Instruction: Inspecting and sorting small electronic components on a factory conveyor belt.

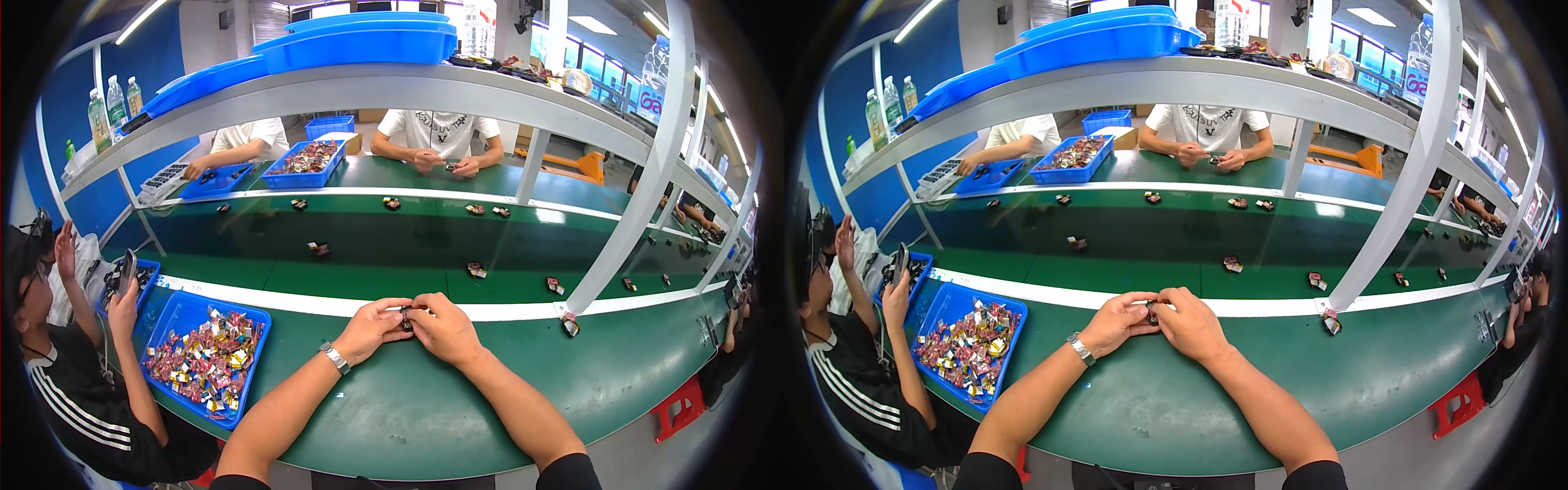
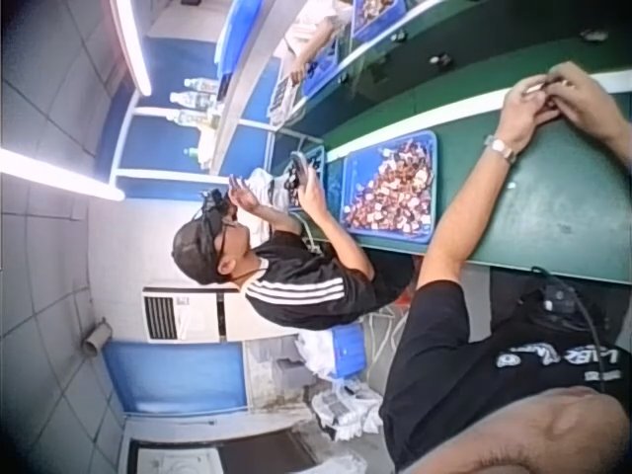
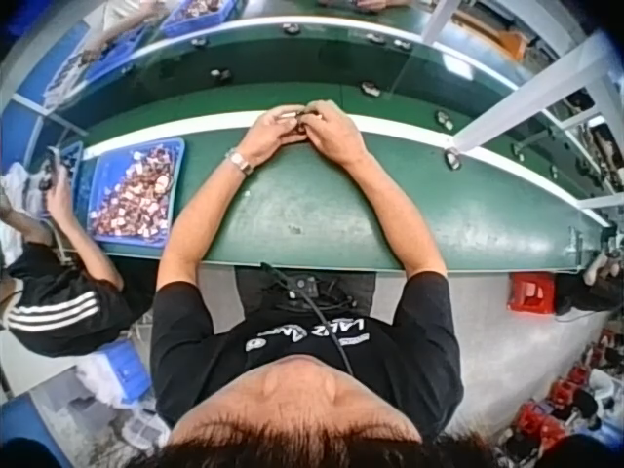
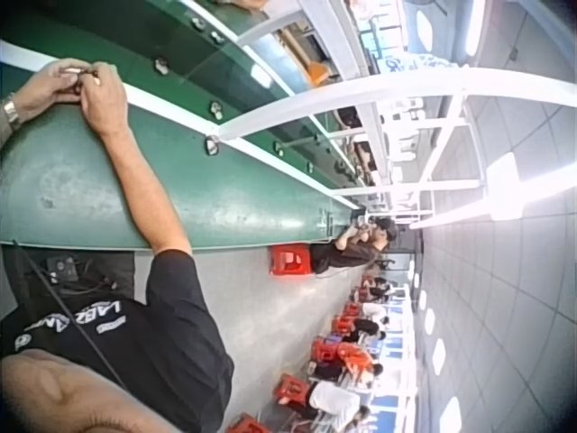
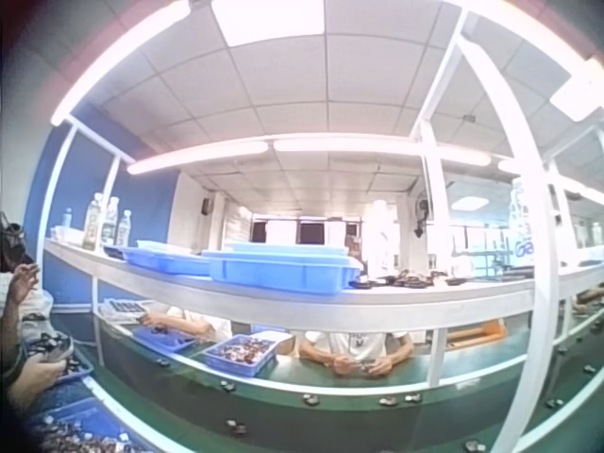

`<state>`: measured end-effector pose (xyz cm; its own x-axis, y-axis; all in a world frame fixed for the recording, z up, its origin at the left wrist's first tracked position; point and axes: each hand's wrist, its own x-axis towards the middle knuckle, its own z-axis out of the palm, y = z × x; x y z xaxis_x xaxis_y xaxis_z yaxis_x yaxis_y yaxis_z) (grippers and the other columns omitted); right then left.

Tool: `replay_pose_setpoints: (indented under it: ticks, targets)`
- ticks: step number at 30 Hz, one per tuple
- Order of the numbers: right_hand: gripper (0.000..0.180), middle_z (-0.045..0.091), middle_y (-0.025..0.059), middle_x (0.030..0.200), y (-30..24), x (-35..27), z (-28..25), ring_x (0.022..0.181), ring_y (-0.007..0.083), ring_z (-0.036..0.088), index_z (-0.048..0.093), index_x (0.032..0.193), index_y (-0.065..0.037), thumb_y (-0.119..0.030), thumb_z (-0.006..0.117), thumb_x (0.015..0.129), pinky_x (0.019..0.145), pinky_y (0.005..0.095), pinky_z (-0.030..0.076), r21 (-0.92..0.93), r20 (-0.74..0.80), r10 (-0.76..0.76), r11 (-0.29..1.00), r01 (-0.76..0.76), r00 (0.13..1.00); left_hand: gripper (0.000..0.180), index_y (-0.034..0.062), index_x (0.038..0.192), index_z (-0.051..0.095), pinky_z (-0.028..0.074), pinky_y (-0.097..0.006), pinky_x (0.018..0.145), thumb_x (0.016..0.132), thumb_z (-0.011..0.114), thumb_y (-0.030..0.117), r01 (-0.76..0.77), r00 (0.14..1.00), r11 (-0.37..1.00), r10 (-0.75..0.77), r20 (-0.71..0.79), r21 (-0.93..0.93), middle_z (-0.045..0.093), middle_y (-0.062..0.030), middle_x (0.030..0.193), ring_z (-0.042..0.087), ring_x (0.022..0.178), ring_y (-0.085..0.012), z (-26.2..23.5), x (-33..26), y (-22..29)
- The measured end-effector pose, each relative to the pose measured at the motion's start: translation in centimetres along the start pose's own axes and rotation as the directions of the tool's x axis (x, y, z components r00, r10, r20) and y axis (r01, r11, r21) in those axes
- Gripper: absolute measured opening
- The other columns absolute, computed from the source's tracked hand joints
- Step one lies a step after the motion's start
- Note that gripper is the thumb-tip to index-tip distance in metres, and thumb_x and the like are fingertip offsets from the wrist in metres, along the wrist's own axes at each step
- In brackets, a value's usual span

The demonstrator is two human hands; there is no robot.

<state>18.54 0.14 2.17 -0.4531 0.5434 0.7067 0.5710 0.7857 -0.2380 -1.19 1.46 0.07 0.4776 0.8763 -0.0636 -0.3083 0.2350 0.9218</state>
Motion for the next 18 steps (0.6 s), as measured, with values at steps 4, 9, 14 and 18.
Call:
replay_pose_setpoints:
  ticks: [4, 9, 14, 18]
  targets:
    - [0.021, 0.059, 0.0059, 0.102, -0.14, 0.05, -0.08, 0.089, 0.0247, 0.060, 0.064, 0.092, -0.006, -0.001, 0.071, 0.073, 0.073, 0.0366, 0.053, -0.028, 0.018, -0.020, 0.999, 0.021, 1.000, 0.034, 0.0003, 0.133, 0.051, 0.055, -0.038, 0.100, 0.101, 0.052, 0.008, -0.005, 1.000, 1.000, 0.005, -0.011, 0.018, 0.061, -0.0132, 0.123, 0.063, 0.111, -0.0214, 0.07, -0.11, -0.12]
    - [0.021, 0.058, 0.0068, 0.102, -0.04, 0.23, 0.15, 0.092, 0.0259, 0.059, 0.063, 0.091, -0.006, -0.001, 0.071, 0.073, 0.076, 0.0382, 0.052, -0.069, 0.020, -0.040, 0.997, 0.041, 0.999, 0.031, 0.0000, 0.132, 0.053, 0.057, -0.032, 0.094, 0.102, 0.049, 0.006, -0.028, 0.997, 0.998, 0.031, -0.064, 0.059, 0.064, -0.0119, 0.117, 0.065, 0.107, -0.0176, 0.48, -0.33, -0.07]
    - [0.019, 0.057, 0.0065, 0.100, 0.41, 0.08, -0.36, 0.094, 0.0266, 0.059, 0.060, 0.087, -0.007, -0.001, 0.072, 0.074, 0.078, 0.0394, 0.051, 0.075, 0.078, 0.010, 0.997, -0.016, 0.997, 0.030, -0.0005, 0.131, 0.053, 0.057, -0.032, 0.094, 0.102, 0.048, 0.005, -0.034, 0.997, 0.996, 0.040, -0.068, 0.081, 0.064, -0.0125, 0.117, 0.065, 0.107, -0.0179, 0.81, -0.29, -0.04]
    - [0.018, 0.056, 0.0056, 0.097, 0.35, 0.11, -0.22, 0.091, 0.0263, 0.058, 0.060, 0.086, -0.007, -0.002, 0.073, 0.075, 0.077, 0.0392, 0.051, 0.083, 0.082, 0.048, 0.995, -0.054, 0.996, 0.030, -0.0007, 0.131, 0.053, 0.057, -0.032, 0.095, 0.102, 0.048, 0.004, -0.059, 0.996, 0.992, 0.065, -0.059, 0.108, 0.064, -0.0128, 0.116, 0.065, 0.107, -0.0185, 0.53, -0.35, -0.23]
